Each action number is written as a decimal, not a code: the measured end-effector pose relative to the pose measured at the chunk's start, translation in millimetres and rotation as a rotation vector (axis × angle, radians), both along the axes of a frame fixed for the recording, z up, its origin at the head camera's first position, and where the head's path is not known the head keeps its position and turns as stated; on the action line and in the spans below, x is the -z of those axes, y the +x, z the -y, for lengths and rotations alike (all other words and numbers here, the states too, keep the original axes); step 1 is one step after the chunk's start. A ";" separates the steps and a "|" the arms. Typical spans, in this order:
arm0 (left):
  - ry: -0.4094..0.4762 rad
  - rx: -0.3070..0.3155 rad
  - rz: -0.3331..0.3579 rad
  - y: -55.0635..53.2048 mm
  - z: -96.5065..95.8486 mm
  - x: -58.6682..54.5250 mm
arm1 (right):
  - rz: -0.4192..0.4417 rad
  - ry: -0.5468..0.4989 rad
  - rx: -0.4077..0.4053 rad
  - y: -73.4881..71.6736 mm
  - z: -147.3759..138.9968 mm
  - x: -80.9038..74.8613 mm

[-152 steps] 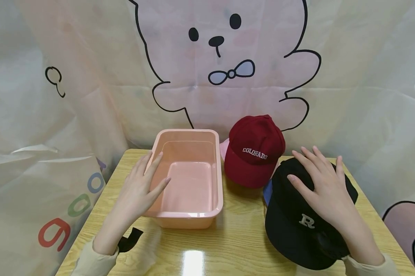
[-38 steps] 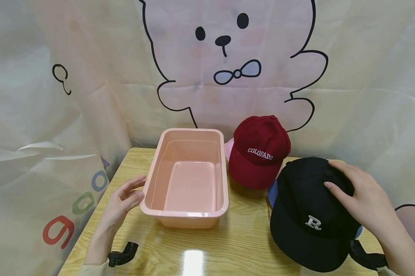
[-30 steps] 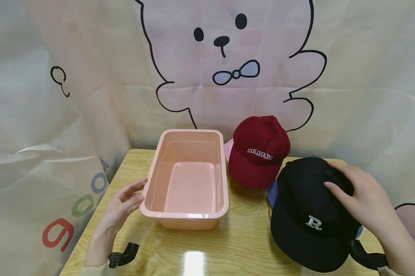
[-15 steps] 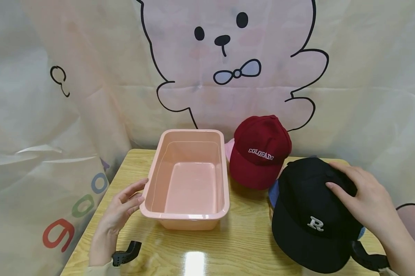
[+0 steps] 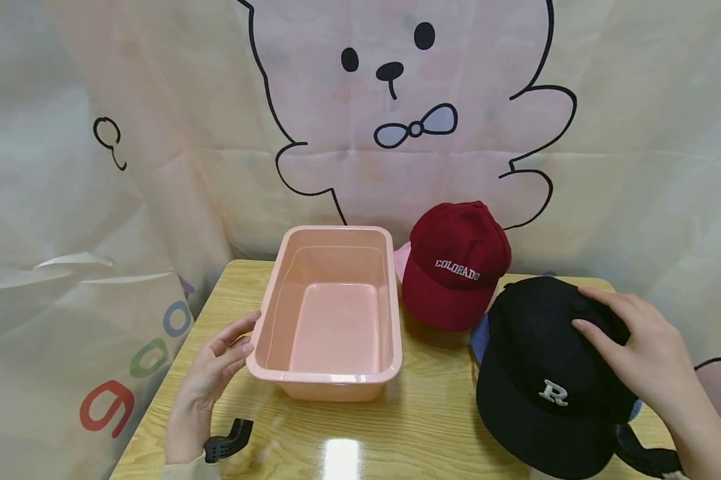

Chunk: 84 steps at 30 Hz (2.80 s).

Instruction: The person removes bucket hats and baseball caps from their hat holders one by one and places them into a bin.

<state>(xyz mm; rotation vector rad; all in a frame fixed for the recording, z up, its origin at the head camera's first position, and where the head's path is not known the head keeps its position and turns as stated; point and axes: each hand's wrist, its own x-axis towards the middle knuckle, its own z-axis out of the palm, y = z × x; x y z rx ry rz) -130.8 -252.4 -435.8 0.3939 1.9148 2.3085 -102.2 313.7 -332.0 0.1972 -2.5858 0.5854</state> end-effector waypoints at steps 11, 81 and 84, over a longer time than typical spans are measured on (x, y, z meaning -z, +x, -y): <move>0.035 0.029 -0.023 -1.2 0.9 1.1 | -0.032 -0.019 0.056 -1.4 3.9 1.4; 0.051 0.014 0.002 -1.7 -0.8 2.7 | -0.342 -0.076 -0.127 26.4 20.6 -25.0; 0.046 0.006 0.013 -1.5 -1.1 2.4 | -0.338 -0.071 -0.123 27.9 22.7 -27.5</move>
